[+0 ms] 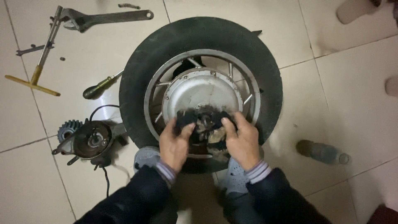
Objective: The person cleans the hub and sprocket area of a motorcycle wheel using a dark rag. They wipe the central hub, rotate the wheel to access different sides, and continue scrubbing the metal components while sitting on the floor.
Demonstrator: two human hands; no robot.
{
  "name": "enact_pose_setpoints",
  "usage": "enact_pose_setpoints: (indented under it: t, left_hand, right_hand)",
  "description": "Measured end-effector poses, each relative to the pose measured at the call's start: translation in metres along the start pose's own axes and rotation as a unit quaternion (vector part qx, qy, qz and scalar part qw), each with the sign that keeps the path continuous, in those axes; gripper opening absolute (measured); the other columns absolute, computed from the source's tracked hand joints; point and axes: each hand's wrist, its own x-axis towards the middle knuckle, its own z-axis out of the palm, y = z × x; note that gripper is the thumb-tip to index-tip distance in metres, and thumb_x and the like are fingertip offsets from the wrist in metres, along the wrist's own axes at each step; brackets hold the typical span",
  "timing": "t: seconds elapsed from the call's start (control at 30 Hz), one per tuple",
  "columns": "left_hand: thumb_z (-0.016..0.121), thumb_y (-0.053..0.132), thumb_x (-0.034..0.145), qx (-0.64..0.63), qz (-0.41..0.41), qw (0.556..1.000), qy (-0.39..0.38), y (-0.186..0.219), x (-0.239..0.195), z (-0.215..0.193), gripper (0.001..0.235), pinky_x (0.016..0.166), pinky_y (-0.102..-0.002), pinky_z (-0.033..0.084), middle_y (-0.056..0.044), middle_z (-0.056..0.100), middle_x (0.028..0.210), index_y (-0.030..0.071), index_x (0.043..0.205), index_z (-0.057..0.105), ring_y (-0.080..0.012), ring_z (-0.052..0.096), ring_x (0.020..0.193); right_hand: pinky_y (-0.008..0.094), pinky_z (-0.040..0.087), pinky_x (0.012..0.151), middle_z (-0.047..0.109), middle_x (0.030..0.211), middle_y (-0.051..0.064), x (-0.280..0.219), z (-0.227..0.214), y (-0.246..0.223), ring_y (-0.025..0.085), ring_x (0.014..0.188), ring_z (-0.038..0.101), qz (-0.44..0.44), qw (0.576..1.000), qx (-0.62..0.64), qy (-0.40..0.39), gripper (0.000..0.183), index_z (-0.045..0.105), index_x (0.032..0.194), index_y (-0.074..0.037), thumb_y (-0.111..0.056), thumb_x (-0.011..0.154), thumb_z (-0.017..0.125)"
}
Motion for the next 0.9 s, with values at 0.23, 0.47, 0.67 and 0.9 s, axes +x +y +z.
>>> enact_pose_setpoints:
  t: [0.23, 0.47, 0.67, 0.9]
  left_hand:
    - [0.077, 0.020, 0.090, -0.087, -0.036, 0.995, -0.029, -0.038, -0.001, 0.017, 0.043, 0.096, -0.051, 0.053, -0.028, 0.071, 0.114, -0.005, 0.123, 0.066, -0.0375, 0.066, 0.118]
    - [0.070, 0.006, 0.092, -0.056, -0.017, 0.998, -0.008, -0.012, 0.006, 0.009, 0.026, 0.092, -0.043, 0.052, -0.020, 0.071, 0.109, 0.000, 0.117, 0.067, -0.0311, 0.064, 0.109]
    - [0.072, 0.007, 0.089, 0.050, 0.053, 0.997, -0.019, -0.018, 0.022, 0.005, 0.023, 0.089, -0.045, 0.053, -0.023, 0.073, 0.106, 0.002, 0.112, 0.069, -0.0369, 0.067, 0.112]
    - [0.075, 0.020, 0.084, 0.308, 0.186, 0.927, -0.103, -0.008, 0.053, -0.008, 0.034, 0.084, -0.053, 0.053, -0.024, 0.074, 0.099, 0.005, 0.114, 0.068, -0.0470, 0.067, 0.105]
  right_hand:
    - [0.053, 0.057, 0.082, 0.073, 0.103, 0.026, 0.031, 0.001, -0.007, 0.046, 0.097, 0.068, -0.215, 0.973, -0.040, 0.070, 0.021, 0.071, 0.118, 0.002, -0.002, 0.098, 0.067]
    - [0.045, 0.055, 0.063, 0.069, 0.074, 0.020, 0.047, 0.004, -0.017, 0.045, 0.075, 0.067, -0.174, 0.982, -0.057, -0.041, 0.015, 0.070, 0.086, 0.001, -0.013, 0.091, 0.075]
    - [0.045, 0.051, 0.061, 0.060, 0.068, 0.022, 0.037, 0.015, 0.007, 0.049, 0.078, 0.062, -0.133, 0.989, -0.067, 0.023, 0.025, 0.060, 0.077, -0.001, -0.015, 0.090, 0.076]
    - [0.050, 0.055, 0.084, 0.074, 0.097, 0.023, 0.013, 0.038, 0.008, 0.043, 0.103, 0.069, 0.054, 0.993, -0.012, 0.100, 0.016, 0.069, 0.102, -0.003, -0.018, 0.095, 0.072]
